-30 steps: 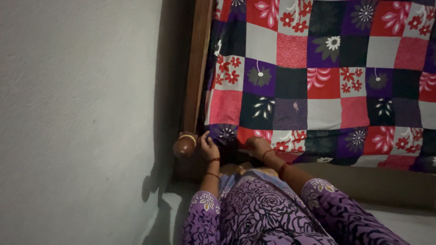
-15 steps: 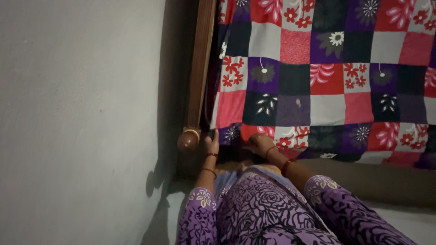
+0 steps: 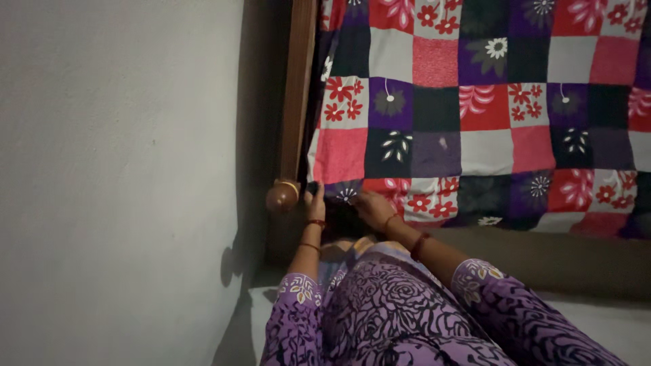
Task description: The person folds a colorful patchwork bedspread on a wooden bed frame. They repeatedly lift, align, and fold sections of the fabric by hand, working along the edges and corners to create a compact stack.
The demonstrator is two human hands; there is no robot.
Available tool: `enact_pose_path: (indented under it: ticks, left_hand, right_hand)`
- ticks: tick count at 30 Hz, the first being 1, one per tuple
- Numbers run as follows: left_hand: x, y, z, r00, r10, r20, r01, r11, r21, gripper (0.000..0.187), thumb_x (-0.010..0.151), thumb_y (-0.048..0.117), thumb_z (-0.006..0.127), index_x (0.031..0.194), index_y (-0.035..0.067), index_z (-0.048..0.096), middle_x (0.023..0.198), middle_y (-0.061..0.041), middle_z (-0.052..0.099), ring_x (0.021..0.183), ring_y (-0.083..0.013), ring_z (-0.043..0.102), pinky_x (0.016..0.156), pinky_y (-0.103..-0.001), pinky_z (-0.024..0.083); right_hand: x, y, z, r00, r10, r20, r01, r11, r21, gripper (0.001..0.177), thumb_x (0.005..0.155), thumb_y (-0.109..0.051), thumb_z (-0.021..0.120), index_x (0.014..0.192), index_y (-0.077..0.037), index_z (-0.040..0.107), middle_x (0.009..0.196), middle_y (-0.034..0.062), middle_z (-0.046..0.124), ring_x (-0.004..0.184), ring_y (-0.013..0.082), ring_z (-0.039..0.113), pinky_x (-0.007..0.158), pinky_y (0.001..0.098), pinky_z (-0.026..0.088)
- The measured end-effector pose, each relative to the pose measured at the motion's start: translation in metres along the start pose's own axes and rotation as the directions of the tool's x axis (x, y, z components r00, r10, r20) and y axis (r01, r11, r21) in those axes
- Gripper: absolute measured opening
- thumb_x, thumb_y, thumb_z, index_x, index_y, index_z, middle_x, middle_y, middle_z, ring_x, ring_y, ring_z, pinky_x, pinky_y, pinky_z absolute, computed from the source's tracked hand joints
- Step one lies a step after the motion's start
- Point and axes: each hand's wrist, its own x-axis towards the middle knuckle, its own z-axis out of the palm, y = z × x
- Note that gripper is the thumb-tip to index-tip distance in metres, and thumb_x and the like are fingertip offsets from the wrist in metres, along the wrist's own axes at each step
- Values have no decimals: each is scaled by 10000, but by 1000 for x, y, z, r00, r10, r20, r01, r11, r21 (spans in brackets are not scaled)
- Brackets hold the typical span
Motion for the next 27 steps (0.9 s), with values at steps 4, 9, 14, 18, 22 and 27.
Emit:
enact_pose_path:
  ticks: [4, 9, 14, 18, 22, 27]
  left_hand:
    - [0, 3, 9, 996, 84, -5, -84, 995, -48, 506, 947, 364, 702, 1256, -31, 644, 1183, -99, 720, 1063, -218, 665, 958, -354, 515]
    - [-10, 6, 15, 963, 264, -62, -268, 960, -77, 542, 987, 341, 710, 1336, -53, 584, 1244, -126, 660, 1142, -229, 600, 1011, -374, 460]
    - [-26, 12, 9, 968, 238, -73, -239, 971, -2, 462, 979, 352, 701, 1250, 1, 572, 1048, -47, 636, 963, -164, 596, 884, -325, 504]
    - [-31, 10, 12, 967, 242, -82, -246, 968, -46, 362, 960, 328, 732, 1090, 25, 583, 931, -20, 570, 870, -137, 535, 801, -305, 495]
    - [-40, 11, 14, 958, 285, -36, -281, 955, 98, 320, 1003, 305, 703, 1023, 36, 530, 865, -42, 518, 830, -159, 504, 784, -319, 484]
    - [-52, 36, 28, 880, 468, -77, -450, 876, 175, 280, 992, 251, 699, 1042, 27, 539, 910, -91, 523, 853, -216, 525, 810, -346, 494]
  right_hand:
    - [4, -22, -6, 1000, -13, 3, 13, 999, -44, 119, 897, -126, 664, 972, -75, 741, 994, 165, 697, 967, 382, 670, 848, 468, 540]
    - [13, -40, -8, 992, -12, -127, 18, 999, 47, 144, 917, -177, 680, 973, -55, 731, 972, 185, 692, 936, 392, 663, 809, 462, 532]
    - [31, -54, -6, 974, -47, -220, 82, 985, 153, 217, 925, -212, 674, 1073, -58, 712, 996, 160, 711, 890, 353, 679, 766, 425, 547]
    - [54, -63, -10, 985, 46, -166, -4, 969, 247, 269, 929, -244, 704, 1111, -46, 706, 993, 143, 733, 851, 277, 709, 764, 381, 570]
    - [76, -56, -2, 987, 133, -95, -84, 910, 405, 289, 924, -241, 700, 1132, -42, 716, 926, 117, 765, 802, 201, 739, 723, 345, 594]
    - [90, -42, 3, 982, 163, -93, -135, 958, 254, 360, 876, -329, 753, 1115, -61, 735, 857, 113, 764, 731, 198, 742, 683, 337, 593]
